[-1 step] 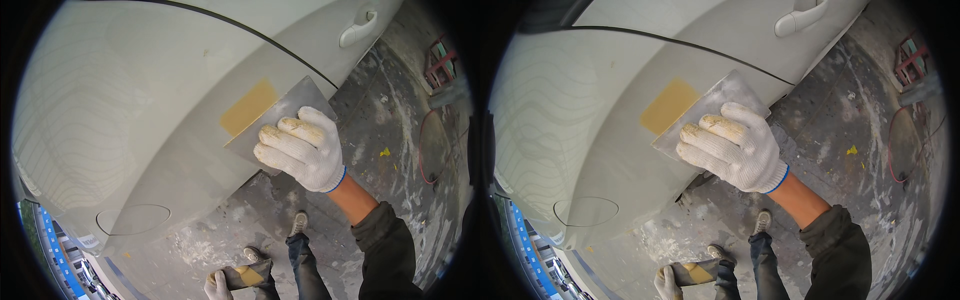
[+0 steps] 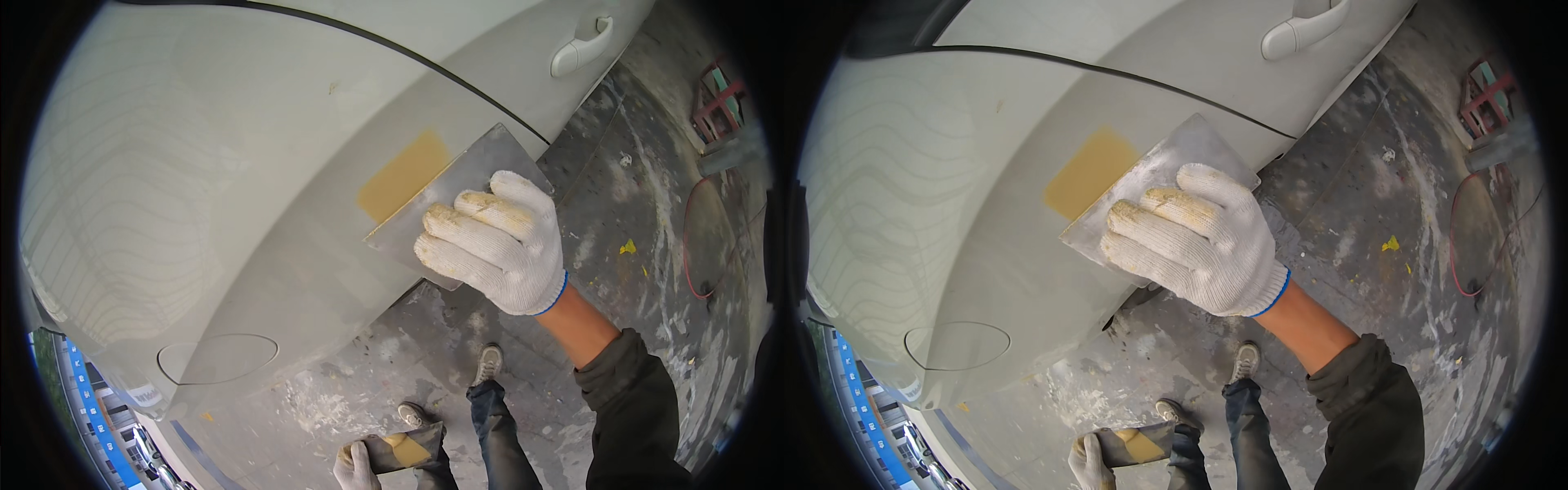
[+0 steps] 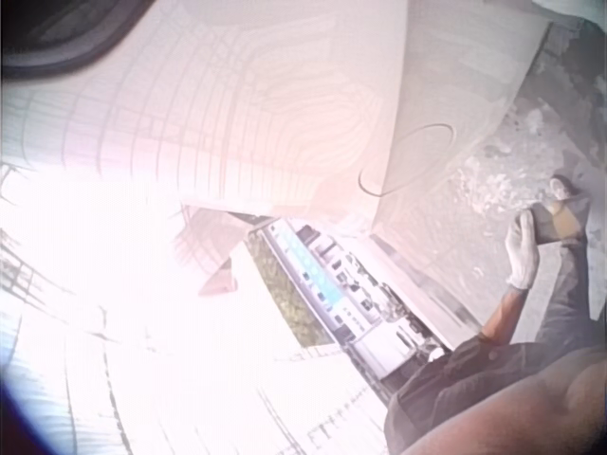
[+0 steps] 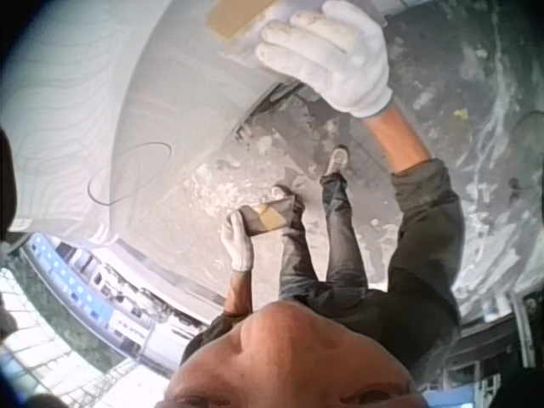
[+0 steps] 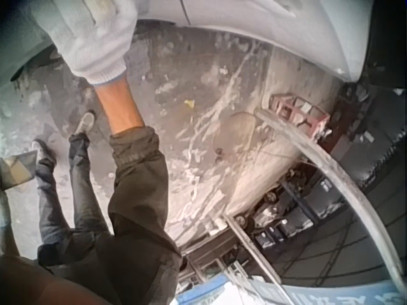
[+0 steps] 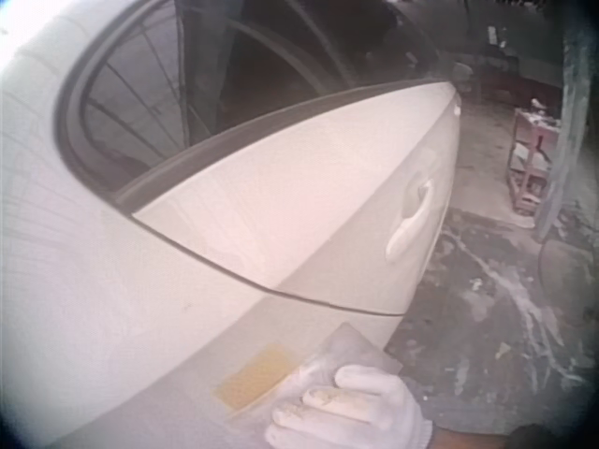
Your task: The person applies yellow body filler to the rear bumper of a white car using a metal spreader, then smooths and blends the filler with a yellow sanding block. The person works on multiple spots along the bumper edge and lower surface.
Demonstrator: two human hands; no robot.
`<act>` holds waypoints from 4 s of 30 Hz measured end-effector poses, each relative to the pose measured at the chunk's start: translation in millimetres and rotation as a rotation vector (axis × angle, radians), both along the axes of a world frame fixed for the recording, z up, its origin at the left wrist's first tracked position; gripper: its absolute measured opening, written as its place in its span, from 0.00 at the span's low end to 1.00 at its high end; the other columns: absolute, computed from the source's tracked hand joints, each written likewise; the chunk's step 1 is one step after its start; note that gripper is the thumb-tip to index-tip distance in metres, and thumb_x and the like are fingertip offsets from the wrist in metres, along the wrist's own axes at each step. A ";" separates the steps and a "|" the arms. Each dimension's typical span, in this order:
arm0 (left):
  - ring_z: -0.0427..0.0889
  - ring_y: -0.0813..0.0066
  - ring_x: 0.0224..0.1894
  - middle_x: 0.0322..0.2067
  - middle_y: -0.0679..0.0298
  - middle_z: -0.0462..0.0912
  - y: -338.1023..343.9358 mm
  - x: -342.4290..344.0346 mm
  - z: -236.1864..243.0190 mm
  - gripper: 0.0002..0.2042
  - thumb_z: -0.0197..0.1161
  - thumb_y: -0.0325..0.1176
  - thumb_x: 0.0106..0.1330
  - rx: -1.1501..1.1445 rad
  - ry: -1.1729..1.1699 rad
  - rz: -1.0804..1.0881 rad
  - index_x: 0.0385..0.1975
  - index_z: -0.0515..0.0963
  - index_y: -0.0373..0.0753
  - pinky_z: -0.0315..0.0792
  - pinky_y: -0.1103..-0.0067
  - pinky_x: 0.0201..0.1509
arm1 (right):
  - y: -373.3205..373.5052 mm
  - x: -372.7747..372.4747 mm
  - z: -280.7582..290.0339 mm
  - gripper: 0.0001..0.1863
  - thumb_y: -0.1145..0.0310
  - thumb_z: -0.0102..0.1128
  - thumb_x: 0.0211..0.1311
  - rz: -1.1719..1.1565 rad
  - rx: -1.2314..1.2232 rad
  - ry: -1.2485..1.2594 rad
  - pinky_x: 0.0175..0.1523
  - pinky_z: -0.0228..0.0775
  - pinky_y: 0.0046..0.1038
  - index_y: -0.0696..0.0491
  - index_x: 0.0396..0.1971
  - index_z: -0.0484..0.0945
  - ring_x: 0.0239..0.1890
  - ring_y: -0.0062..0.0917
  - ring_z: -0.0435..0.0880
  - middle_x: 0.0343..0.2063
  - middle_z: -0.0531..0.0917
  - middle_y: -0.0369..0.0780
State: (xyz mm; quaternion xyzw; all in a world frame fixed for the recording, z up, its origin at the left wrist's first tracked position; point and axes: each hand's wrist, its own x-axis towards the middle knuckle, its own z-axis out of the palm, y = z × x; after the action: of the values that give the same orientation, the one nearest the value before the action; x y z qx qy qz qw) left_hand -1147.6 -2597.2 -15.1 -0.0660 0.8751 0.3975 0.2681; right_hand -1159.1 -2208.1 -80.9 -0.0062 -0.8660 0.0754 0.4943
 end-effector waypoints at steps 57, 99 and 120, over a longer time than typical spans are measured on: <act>0.81 0.63 0.20 0.22 0.59 0.82 -455.5 -135.0 -137.1 0.11 0.63 0.28 0.73 0.287 0.530 -0.425 0.52 0.82 0.35 0.73 0.72 0.27 | -700.3 -75.4 -79.0 0.18 0.62 0.55 0.78 0.014 -2.261 0.089 0.59 0.70 0.25 0.59 0.57 0.77 0.50 0.19 0.78 0.48 0.82 0.37; 0.78 0.80 0.37 0.36 0.64 0.83 -442.4 -245.2 -377.1 0.13 0.56 0.37 0.81 0.781 0.718 0.204 0.41 0.80 0.32 0.74 0.82 0.44 | -672.6 -93.9 -324.9 0.19 0.71 0.66 0.52 0.251 -0.143 -0.187 0.52 0.78 0.33 0.42 0.47 0.89 0.45 0.27 0.83 0.47 0.87 0.30; 0.77 0.79 0.40 0.38 0.65 0.81 -511.9 -225.1 -412.0 0.15 0.54 0.40 0.81 0.730 0.668 0.273 0.41 0.79 0.33 0.72 0.80 0.48 | -573.7 -175.4 -281.4 0.20 0.68 0.66 0.51 -0.068 0.264 0.214 0.59 0.74 0.38 0.42 0.47 0.88 0.50 0.28 0.81 0.53 0.85 0.32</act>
State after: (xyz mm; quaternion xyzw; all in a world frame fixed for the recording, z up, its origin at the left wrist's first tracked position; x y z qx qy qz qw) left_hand -1372.8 -3109.2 -427.1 0.0490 0.7006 0.7079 -0.0749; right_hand -1334.5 -2781.7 -362.3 0.0375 -0.8101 -0.0558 0.5824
